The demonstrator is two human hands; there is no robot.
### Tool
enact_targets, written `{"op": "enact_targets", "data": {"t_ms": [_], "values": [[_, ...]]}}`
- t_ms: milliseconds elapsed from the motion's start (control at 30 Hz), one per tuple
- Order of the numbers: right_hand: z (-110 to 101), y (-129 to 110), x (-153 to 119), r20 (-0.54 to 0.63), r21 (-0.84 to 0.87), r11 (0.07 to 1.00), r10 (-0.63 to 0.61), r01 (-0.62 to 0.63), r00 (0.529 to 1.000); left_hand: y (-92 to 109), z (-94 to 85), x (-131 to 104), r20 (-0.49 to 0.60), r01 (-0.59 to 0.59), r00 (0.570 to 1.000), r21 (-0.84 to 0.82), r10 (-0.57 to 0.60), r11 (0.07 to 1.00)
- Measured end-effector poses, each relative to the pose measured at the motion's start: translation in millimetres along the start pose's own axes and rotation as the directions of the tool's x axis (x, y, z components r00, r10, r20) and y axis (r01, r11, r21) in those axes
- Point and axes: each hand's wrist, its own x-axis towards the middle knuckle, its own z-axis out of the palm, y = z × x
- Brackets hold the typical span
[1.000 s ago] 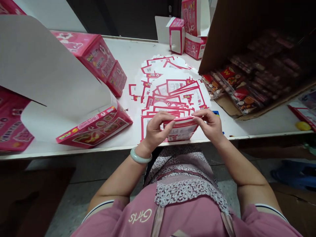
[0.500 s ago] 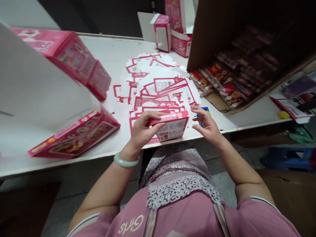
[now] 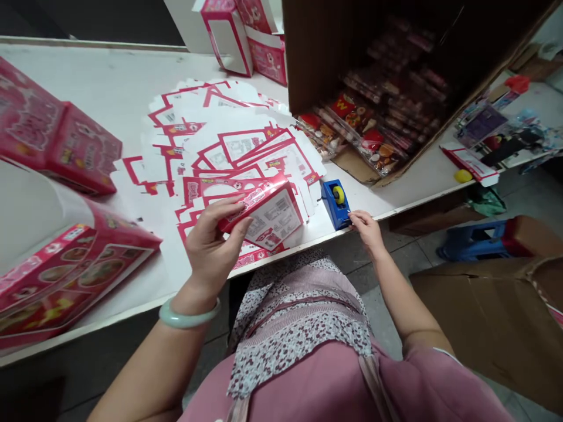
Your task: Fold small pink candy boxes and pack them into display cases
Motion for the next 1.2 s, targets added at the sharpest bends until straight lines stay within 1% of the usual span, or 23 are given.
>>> {"op": "enact_targets", "data": {"t_ms": [67,167,267,300,367,433,500,567,633,667,700,733,800,867,933,967,1000,1033,1067,1100,1133,1167,1200], "values": [[1,5,-6,-0.037,0.007,1.0,0.011,-0.011,0.999,-1,-0.1,1,-0.016,-0.016,1.0,-0.001,0.016,1.0],[-2,9,-13,-0.079,-0.093,0.995,0.014,-0.021,0.997,-5,0.0,2,-0.021,-0.042,0.999,-0.012,0.042,0.999],[-5,-4,-23,-0.031,-0.146,0.988,0.037,-0.041,0.999,-8,-1.2,1,-0.003,-0.057,0.998,0.028,0.057,0.998],[-3,-14,-28,0.014,-0.119,0.992,0.045,-0.043,0.999,-8,-2.0,1,0.003,-0.067,0.998,0.054,0.067,0.996],[3,-45,-37,0.157,0.017,0.999,0.033,-0.036,0.987,-5,-3.7,2,0.029,-0.102,0.995,0.104,0.099,0.989],[15,-84,-42,0.332,0.218,0.975,-0.036,-0.039,0.942,3,-5.4,6,0.08,-0.171,0.984,0.143,0.161,0.975],[31,-125,-41,0.447,0.369,0.929,-0.144,-0.036,0.883,14,-7.4,12,0.175,-0.252,0.96,0.211,0.218,0.944],[49,-159,-33,0.49,0.425,0.905,-0.225,-0.006,0.842,25,-9.8,19,0.318,-0.361,0.912,0.32,0.259,0.876],[68,-180,-21,0.48,0.4,0.914,-0.268,0.064,0.835,32,-12.6,25,0.481,-0.468,0.842,0.423,0.246,0.776],[76,-185,-15,0.46,0.354,0.928,-0.28,0.114,0.843,33,-14.0,27,0.538,-0.503,0.813,0.453,0.225,0.736],[82,-187,-9,0.441,0.285,0.944,-0.285,0.169,0.851,32,-15.4,29,0.569,-0.519,0.796,0.468,0.206,0.715],[87,-186,-3,0.429,0.196,0.955,-0.286,0.221,0.857,29,-16.6,30,0.577,-0.516,0.793,0.464,0.197,0.72],[89,-174,6,0.413,0.005,0.956,-0.271,0.295,0.87,19,-19.3,30,0.523,-0.455,0.826,0.401,0.21,0.795],[85,-152,11,0.355,-0.104,0.936,-0.282,0.338,0.891,6,-23.6,27,0.399,-0.346,0.891,0.287,0.217,0.893],[77,-124,13,0.278,-0.103,0.914,-0.353,0.393,0.893,-4,-32.5,21,0.237,-0.191,0.96,0.168,0.148,0.967],[73,-110,13,0.283,-0.086,0.899,-0.391,0.429,0.876,-8,-39.7,19,0.17,-0.113,0.981,0.107,0.094,0.988],[68,-99,13,0.307,-0.053,0.891,-0.416,0.451,0.856,-11,-49.3,18,0.14,-0.036,0.99,0.04,0.03,0.999],[63,-92,13,0.325,-0.019,0.877,-0.449,0.48,0.832,-13,-61.3,18,0.184,0.053,0.982,-0.042,-0.044,0.998],[60,-90,14,0.331,0.013,0.856,-0.491,0.516,0.806,-13,-75.6,21,0.293,0.148,0.95,-0.125,-0.106,0.981],[58,-94,14,0.314,0.044,0.822,-0.551,0.568,0.773,-12,-91.5,26,0.43,0.244,0.892,-0.197,-0.14,0.95],[59,-103,15,0.282,0.063,0.768,-0.627,0.638,0.727,-10,-108.2,33,0.554,0.333,0.818,-0.237,-0.155,0.913],[63,-118,16,0.243,0.07,0.694,-0.709,0.717,0.662,-8,-124.6,43,0.64,0.402,0.749,-0.234,-0.171,0.885],[70,-137,17,0.213,0.071,0.609,-0.783,0.79,0.585,-5,-140.0,53,0.67,0.439,0.712,-0.193,-0.209,0.878]]}}
